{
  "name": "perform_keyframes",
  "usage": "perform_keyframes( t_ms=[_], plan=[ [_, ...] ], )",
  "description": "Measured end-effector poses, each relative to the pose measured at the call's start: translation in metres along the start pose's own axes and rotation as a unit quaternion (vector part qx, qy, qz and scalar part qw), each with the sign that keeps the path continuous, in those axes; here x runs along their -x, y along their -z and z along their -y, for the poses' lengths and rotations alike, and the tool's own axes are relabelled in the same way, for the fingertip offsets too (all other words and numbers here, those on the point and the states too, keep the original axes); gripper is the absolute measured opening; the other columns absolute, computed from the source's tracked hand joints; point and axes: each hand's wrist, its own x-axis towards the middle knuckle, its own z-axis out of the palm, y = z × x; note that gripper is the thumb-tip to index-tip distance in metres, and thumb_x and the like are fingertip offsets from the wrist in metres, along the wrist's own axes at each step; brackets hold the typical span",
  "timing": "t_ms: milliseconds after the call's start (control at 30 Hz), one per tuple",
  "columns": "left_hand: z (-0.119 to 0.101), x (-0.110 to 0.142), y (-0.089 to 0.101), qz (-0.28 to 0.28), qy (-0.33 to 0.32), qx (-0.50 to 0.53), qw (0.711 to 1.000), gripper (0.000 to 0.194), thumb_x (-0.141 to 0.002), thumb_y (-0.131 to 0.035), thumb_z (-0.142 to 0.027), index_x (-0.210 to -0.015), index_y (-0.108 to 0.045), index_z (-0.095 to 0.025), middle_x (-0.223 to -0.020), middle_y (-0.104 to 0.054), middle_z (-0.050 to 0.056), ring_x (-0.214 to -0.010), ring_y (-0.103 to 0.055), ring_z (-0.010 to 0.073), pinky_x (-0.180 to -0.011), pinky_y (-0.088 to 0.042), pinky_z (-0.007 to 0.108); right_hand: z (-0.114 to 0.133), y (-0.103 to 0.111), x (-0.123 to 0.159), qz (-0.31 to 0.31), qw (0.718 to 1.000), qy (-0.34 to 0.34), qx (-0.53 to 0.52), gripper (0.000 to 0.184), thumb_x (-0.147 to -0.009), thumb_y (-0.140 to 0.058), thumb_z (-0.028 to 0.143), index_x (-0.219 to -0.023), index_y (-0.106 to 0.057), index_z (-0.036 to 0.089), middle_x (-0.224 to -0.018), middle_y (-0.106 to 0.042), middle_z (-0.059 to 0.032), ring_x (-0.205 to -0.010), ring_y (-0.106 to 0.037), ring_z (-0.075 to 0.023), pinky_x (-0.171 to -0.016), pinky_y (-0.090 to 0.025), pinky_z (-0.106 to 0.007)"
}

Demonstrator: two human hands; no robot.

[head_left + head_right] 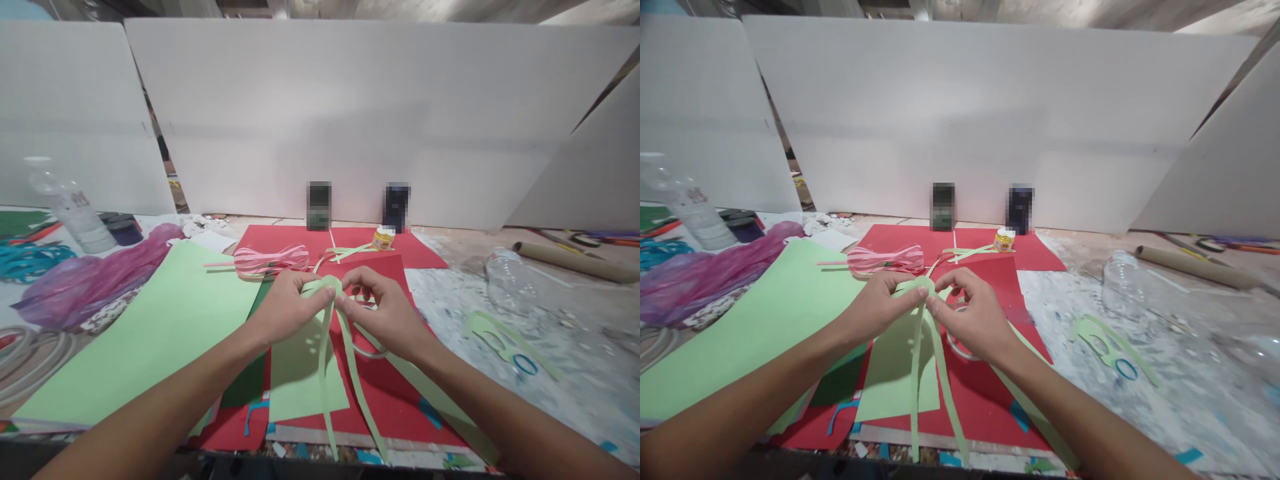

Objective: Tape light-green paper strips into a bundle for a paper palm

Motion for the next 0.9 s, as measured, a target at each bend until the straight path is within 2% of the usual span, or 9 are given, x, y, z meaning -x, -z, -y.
perform_keyframes(
  t_ms=[100,167,333,467,667,767,900],
  plan=[
    [-0.001,0.000,0.000,0.004,0.001,-0.011,1.000,0.032,-0.082,-0.051,-0.034,-0.057,-0.044,-0.016,-0.057,-0.029,-0.005,-0.054,-0.026,0.0086,-0.051,-0.021,0.023,0.003,-0.001,0.000,0.012,1.000,-0.024,-0.005,0.021,-0.078,-0.061,0.035,-0.066,-0.053,0.019,-0.064,-0.054,0.0004,-0.058,-0.047,-0.0129,-0.056,-0.037,-0.027],
    [-0.001,0.000,0.000,0.008,0.001,-0.008,1.000,0.031,-0.081,-0.051,-0.033,-0.056,-0.043,-0.016,-0.057,-0.027,-0.005,-0.054,-0.024,0.0084,-0.051,-0.020,0.024,0.004,-0.001,0.001,0.016,0.999,-0.038,-0.023,0.022,-0.078,-0.061,0.032,-0.063,-0.050,0.019,-0.058,-0.051,0.0022,-0.053,-0.044,-0.0113,-0.054,-0.036,-0.026],
    [0.000,-0.001,0.000,0.010,-0.011,0.008,1.000,0.029,-0.079,-0.054,-0.035,-0.058,-0.049,-0.016,-0.057,-0.035,-0.005,-0.056,-0.030,0.0088,-0.053,-0.024,0.023,0.003,0.000,0.002,0.029,0.999,-0.019,-0.027,0.019,-0.077,-0.062,0.030,-0.065,-0.053,0.019,-0.061,-0.054,0.0020,-0.057,-0.047,-0.0117,-0.056,-0.038,-0.025],
    [0.001,-0.002,0.001,0.009,-0.018,-0.005,1.000,0.029,-0.080,-0.053,-0.035,-0.058,-0.050,-0.015,-0.058,-0.039,-0.004,-0.057,-0.034,0.0091,-0.055,-0.028,0.023,0.002,0.004,0.001,0.054,0.998,0.000,-0.015,0.014,-0.077,-0.062,0.031,-0.070,-0.056,0.019,-0.067,-0.059,0.0008,-0.064,-0.052,-0.0136,-0.065,-0.042,-0.028],
    [0.002,-0.002,0.001,0.046,0.020,-0.029,0.998,0.023,-0.078,-0.055,-0.034,-0.068,-0.063,-0.015,-0.062,-0.052,-0.002,-0.058,-0.044,0.0114,-0.056,-0.034,0.023,-0.001,0.010,-0.001,0.069,0.997,0.009,-0.014,0.010,-0.078,-0.062,0.029,-0.076,-0.061,0.020,-0.074,-0.063,-0.0007,-0.070,-0.055,-0.0152,-0.065,-0.043,-0.027],
    [0.002,-0.002,0.002,0.032,0.028,-0.032,0.999,0.022,-0.076,-0.057,-0.034,-0.080,-0.068,-0.015,-0.071,-0.061,0.001,-0.064,-0.051,0.0135,-0.060,-0.039,0.024,-0.003,0.012,-0.003,0.069,0.997,0.010,-0.015,0.007,-0.078,-0.060,0.025,-0.074,-0.062,0.019,-0.071,-0.063,-0.0003,-0.068,-0.055,-0.0148,-0.063,-0.043,-0.027],
    [0.001,-0.003,0.004,0.011,0.033,-0.040,0.999,0.021,-0.075,-0.059,-0.032,-0.083,-0.069,-0.016,-0.077,-0.065,0.002,-0.069,-0.056,0.0147,-0.064,-0.041,0.025,-0.005,0.013,-0.004,0.096,0.995,-0.003,-0.019,0.009,-0.079,-0.060,0.026,-0.073,-0.062,0.019,-0.070,-0.063,-0.0007,-0.067,-0.055,-0.0146,-0.062,-0.043,-0.027]
  ],
)
